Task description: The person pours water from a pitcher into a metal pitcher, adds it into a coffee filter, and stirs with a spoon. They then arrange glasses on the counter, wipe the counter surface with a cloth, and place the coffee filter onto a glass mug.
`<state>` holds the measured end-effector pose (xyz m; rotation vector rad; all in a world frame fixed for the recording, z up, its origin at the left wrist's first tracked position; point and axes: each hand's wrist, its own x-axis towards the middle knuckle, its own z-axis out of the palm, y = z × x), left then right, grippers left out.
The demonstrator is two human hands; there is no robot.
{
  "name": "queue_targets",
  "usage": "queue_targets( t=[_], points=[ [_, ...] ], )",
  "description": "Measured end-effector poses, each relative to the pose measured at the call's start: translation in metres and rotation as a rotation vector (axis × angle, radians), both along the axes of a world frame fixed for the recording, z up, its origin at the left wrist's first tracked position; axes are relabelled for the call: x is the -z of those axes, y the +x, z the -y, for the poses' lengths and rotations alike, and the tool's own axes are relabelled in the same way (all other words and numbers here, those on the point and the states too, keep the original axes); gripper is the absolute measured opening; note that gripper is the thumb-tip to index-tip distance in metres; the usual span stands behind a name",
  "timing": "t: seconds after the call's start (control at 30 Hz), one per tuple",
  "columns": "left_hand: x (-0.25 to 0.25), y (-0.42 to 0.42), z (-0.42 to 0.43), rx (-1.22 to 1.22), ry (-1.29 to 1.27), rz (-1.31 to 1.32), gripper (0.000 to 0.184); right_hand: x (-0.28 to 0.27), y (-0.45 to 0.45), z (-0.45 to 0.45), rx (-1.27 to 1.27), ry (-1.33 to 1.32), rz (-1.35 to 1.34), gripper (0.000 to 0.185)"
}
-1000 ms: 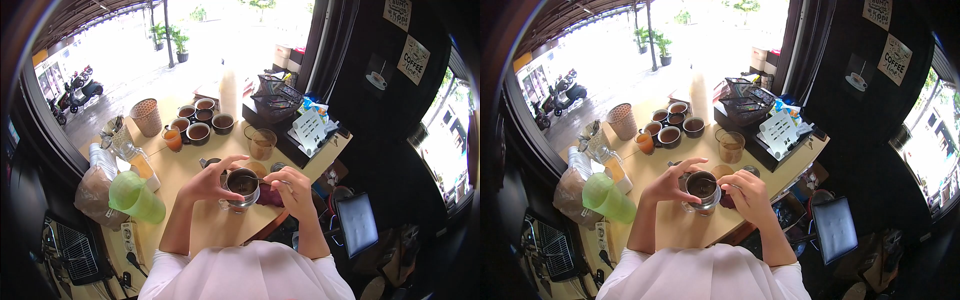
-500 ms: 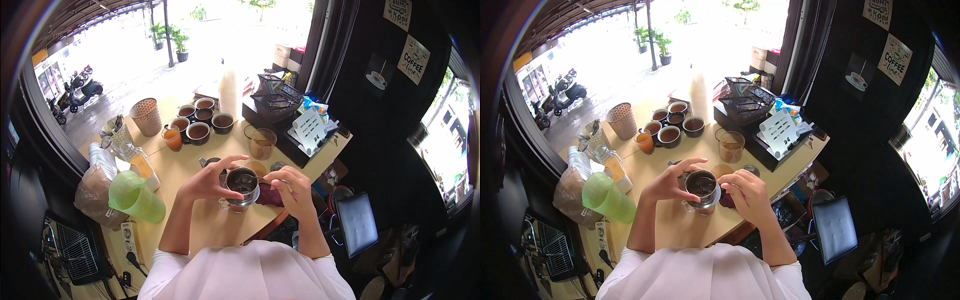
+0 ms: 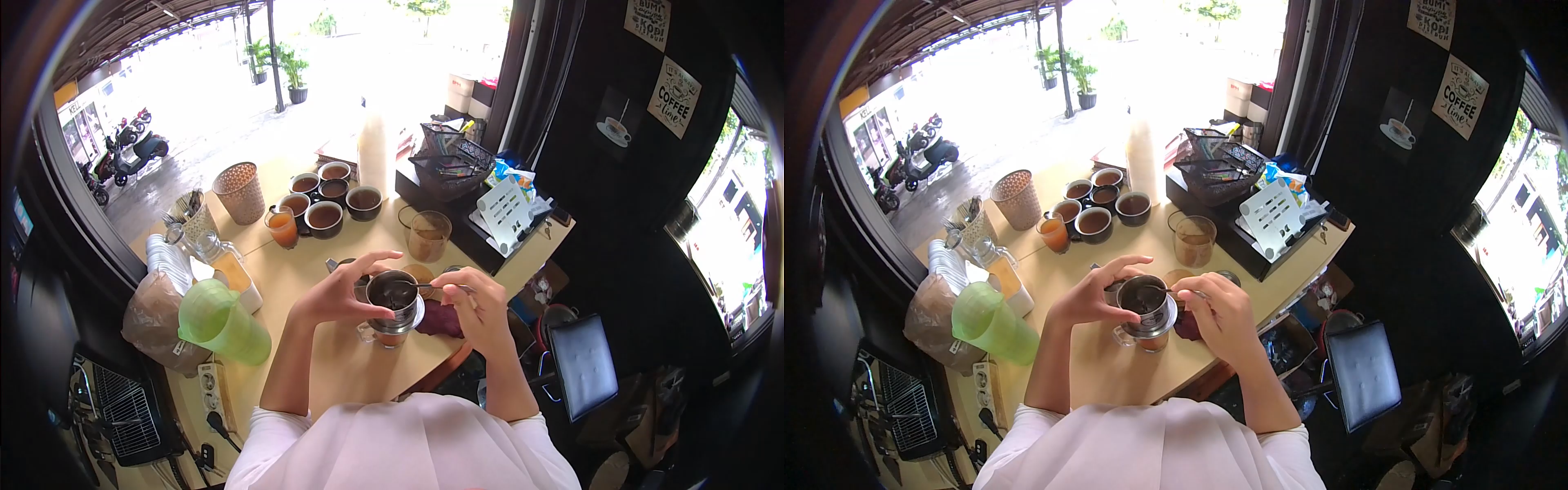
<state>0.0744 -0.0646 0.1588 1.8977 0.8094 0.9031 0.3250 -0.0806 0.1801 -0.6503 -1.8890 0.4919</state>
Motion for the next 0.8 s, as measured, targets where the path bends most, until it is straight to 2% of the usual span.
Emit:
queue_targets(
  t=[0.07, 0.17, 0.27, 0.8],
  points=[
    [0.0002, -0.0011, -0.0013, 0.005, -0.017, -0.021, 0.090, 0.0010, -0.0004, 0.0004, 0.013, -0.006, -0.014, 0.015],
    [0.0003, -0.0001, 0.0001, 0.001, -0.004, 0.017, 0.085, -0.0012, -0.0008, 0.0015, 0.003, -0.013, 0.002, 0.015],
    [0.0002, -0.0006, -0.0005, -0.003, -0.005, 0.013, 0.084, -0.0023, -0.0026, 0.0047, 0.043, -0.056, -0.026, 0.007],
    [0.0034, -0.0020, -0.0023, -0.007, -0.016, 0.000, 0.086, -0.0039, -0.0025, 0.0058, 0.036, -0.052, -0.012, 0.008]
  ],
)
